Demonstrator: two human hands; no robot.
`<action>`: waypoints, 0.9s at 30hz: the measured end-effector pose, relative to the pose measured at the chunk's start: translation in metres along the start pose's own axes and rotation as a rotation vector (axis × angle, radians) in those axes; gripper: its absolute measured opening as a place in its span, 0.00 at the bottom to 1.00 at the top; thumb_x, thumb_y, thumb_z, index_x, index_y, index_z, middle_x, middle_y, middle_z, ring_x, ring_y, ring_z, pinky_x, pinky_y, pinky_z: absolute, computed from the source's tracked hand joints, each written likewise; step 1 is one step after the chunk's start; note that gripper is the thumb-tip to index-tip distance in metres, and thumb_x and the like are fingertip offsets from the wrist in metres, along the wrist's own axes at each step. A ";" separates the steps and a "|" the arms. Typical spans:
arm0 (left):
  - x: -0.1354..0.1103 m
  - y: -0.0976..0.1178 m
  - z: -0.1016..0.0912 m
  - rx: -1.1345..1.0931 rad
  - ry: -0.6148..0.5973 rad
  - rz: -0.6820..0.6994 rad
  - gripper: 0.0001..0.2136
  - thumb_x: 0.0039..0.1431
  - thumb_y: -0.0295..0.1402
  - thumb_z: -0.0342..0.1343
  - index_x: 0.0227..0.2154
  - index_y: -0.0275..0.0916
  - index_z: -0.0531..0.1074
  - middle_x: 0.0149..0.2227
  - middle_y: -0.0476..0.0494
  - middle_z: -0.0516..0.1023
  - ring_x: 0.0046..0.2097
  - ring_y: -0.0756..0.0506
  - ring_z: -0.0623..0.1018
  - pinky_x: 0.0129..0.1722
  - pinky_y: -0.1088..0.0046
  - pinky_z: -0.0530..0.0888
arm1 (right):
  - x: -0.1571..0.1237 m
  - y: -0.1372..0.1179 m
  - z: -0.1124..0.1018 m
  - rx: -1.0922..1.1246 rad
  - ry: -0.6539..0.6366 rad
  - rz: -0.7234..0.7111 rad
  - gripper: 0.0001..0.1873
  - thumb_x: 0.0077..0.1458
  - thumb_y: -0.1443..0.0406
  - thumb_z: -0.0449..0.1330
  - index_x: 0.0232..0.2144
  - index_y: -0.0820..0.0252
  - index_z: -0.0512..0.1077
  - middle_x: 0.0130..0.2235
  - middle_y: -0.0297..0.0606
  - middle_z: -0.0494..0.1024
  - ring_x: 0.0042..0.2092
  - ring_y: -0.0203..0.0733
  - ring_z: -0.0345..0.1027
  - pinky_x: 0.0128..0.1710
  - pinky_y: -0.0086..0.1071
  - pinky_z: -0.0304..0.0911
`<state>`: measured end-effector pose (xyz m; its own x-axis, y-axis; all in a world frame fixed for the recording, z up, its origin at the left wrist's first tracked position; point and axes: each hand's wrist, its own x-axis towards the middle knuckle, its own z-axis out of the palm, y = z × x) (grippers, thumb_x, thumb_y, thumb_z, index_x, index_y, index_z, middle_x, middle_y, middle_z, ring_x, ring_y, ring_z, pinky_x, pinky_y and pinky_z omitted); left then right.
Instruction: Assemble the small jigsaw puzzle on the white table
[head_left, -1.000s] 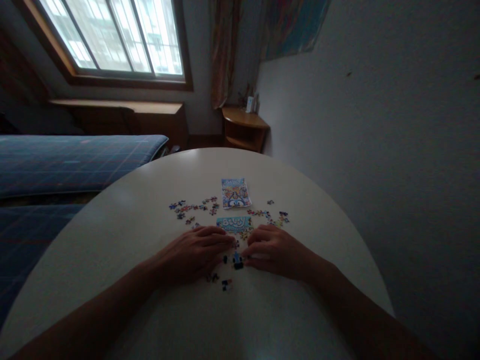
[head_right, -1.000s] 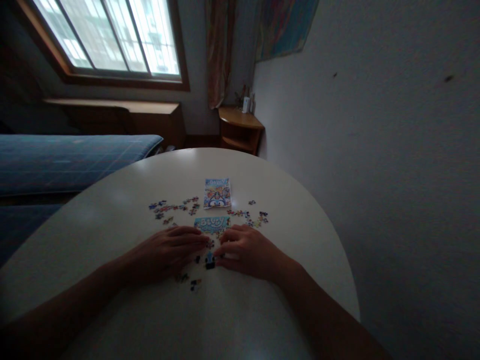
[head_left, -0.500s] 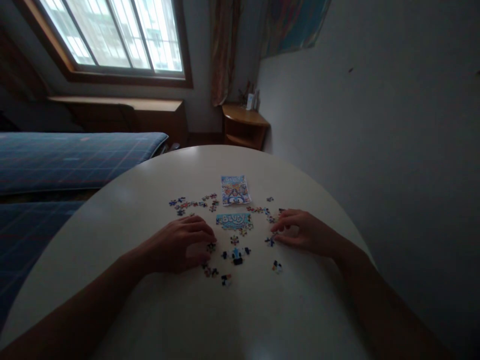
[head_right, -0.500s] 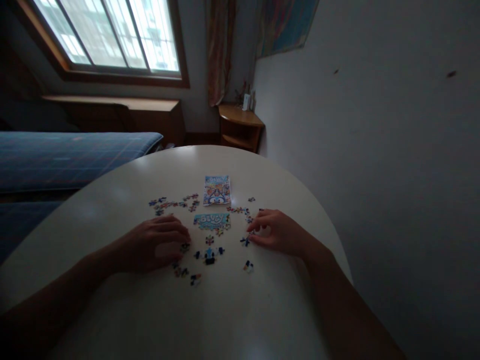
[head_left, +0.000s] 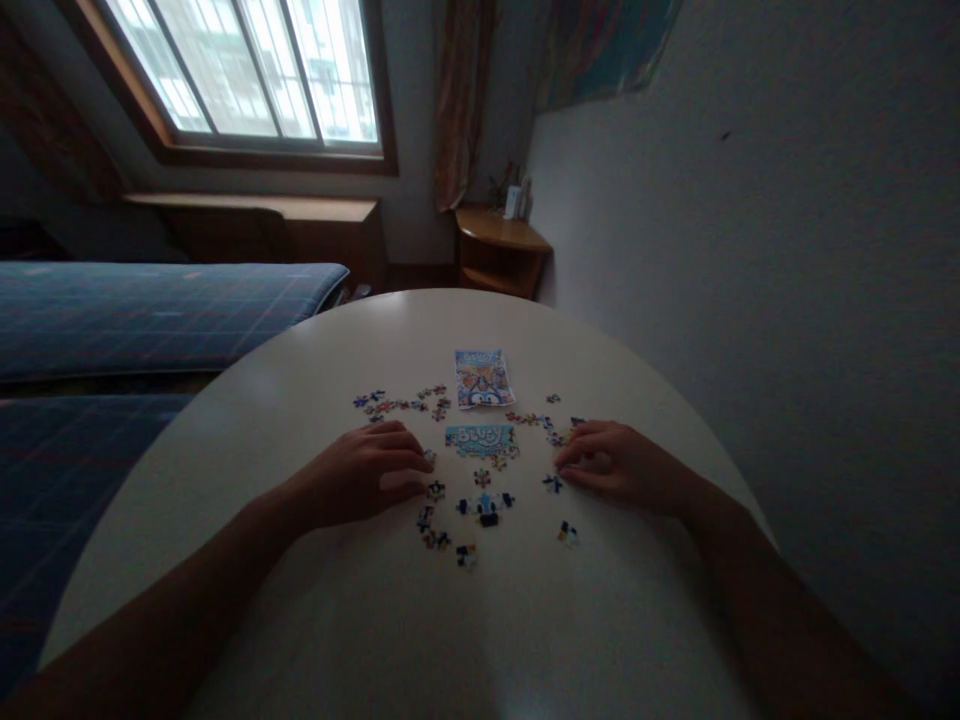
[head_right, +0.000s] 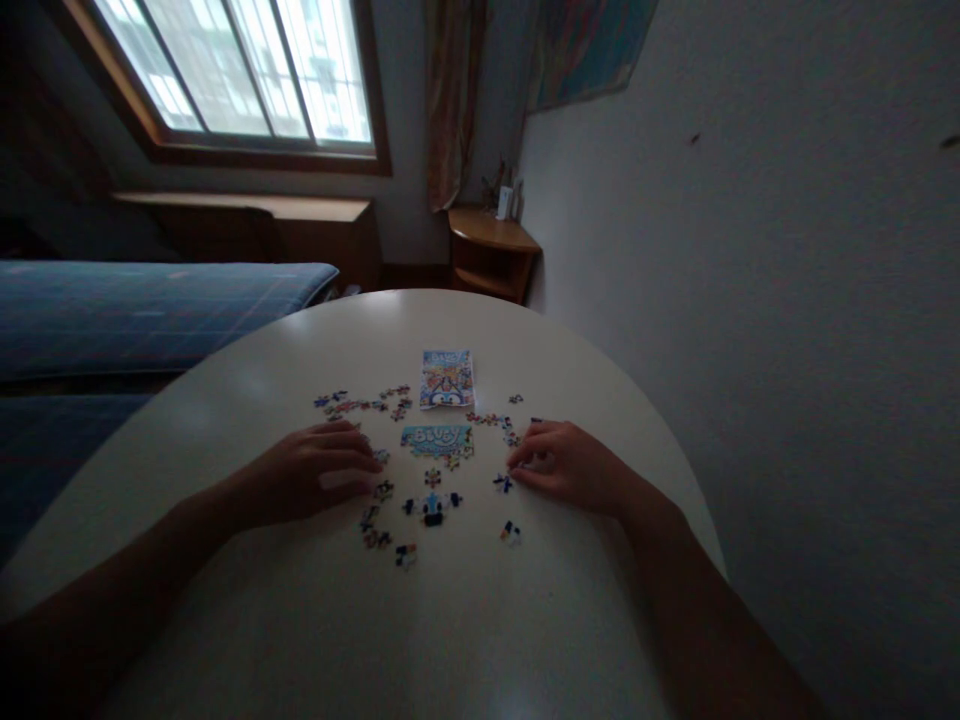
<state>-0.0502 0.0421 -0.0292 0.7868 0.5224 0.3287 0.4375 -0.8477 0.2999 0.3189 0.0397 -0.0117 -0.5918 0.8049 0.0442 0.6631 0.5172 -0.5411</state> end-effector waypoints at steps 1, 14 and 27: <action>0.001 0.002 0.003 0.002 -0.005 0.005 0.07 0.64 0.36 0.57 0.41 0.43 0.77 0.39 0.45 0.79 0.42 0.46 0.76 0.43 0.67 0.74 | 0.000 0.000 0.000 -0.004 0.009 0.001 0.07 0.57 0.62 0.62 0.35 0.56 0.80 0.34 0.38 0.77 0.34 0.38 0.70 0.35 0.32 0.65; 0.005 0.006 0.011 -0.045 -0.074 -0.043 0.05 0.64 0.34 0.58 0.41 0.43 0.75 0.44 0.46 0.76 0.48 0.45 0.73 0.49 0.66 0.71 | 0.002 -0.005 0.002 -0.039 0.056 -0.035 0.08 0.57 0.62 0.62 0.36 0.57 0.79 0.33 0.38 0.77 0.33 0.37 0.70 0.35 0.31 0.65; 0.011 0.015 0.014 -0.063 -0.059 -0.058 0.02 0.64 0.30 0.56 0.38 0.39 0.69 0.47 0.43 0.73 0.56 0.42 0.67 0.58 0.61 0.66 | 0.003 -0.007 0.005 -0.074 0.084 -0.050 0.08 0.58 0.62 0.61 0.37 0.58 0.78 0.31 0.37 0.76 0.32 0.37 0.69 0.37 0.32 0.64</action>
<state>-0.0290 0.0345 -0.0332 0.7861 0.5626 0.2559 0.4564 -0.8076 0.3735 0.3106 0.0367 -0.0122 -0.5863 0.7976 0.1419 0.6674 0.5748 -0.4734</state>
